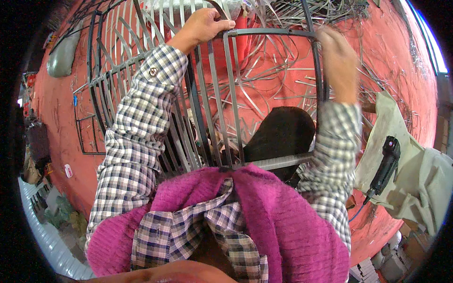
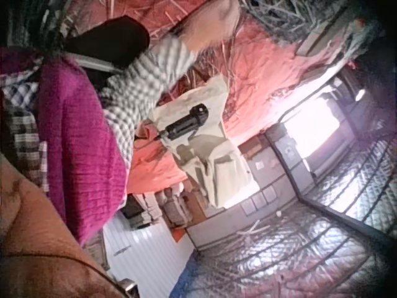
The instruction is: The person repeatedly picks up thin metal strips, bends them by hand, and secures them to a vertical metal frame using a handheld staple gun. The person works on one strip at a time, moving around the frame to attach each piece.
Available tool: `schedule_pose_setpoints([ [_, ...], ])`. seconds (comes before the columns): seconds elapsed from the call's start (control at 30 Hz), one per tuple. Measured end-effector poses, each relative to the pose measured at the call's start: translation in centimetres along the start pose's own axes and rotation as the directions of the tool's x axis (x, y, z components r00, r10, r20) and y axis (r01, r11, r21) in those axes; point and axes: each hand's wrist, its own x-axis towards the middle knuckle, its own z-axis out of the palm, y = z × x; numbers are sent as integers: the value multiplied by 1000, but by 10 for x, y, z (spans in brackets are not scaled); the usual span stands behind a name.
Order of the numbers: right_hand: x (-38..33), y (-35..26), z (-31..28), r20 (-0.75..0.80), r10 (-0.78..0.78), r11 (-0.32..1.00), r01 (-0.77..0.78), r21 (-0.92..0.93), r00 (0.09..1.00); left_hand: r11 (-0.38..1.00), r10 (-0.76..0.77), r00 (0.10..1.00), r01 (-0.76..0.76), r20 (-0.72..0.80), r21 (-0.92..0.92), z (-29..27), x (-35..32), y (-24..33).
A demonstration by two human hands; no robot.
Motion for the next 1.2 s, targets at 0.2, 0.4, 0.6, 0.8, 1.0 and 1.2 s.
schedule_pose_setpoints([
  [0.2, -183, 123, -227, -566, 246, 290, -617, -732, 787, 970, -76, 996, 87, 54, -225, -2, 7, -5],
  [0.4, -265, 113, -123, -246, 487, 640, -534, -553, 838, 999, 16, 999, -15, 28, -43, 3, 6, -13],
  [0.6, -227, 66, 66, 354, 440, 896, -379, -230, 825, 995, -80, 987, 71, -141, -74, 3, 0, -7],
  [0.8, -200, 60, 66, 386, 451, 892, -411, -185, 805, 990, -86, 996, 82, -35, -110, 11, -2, 1],
  [1.0, -181, 34, -30, 304, 444, 895, -403, -188, 843, 963, -106, 986, 135, 131, -234, 15, 3, -7],
  [1.2, -104, -69, -103, 348, 124, 960, -23, -279, 929, 1000, -17, 1000, 17, 23, 6, -4, -1, -6],
])
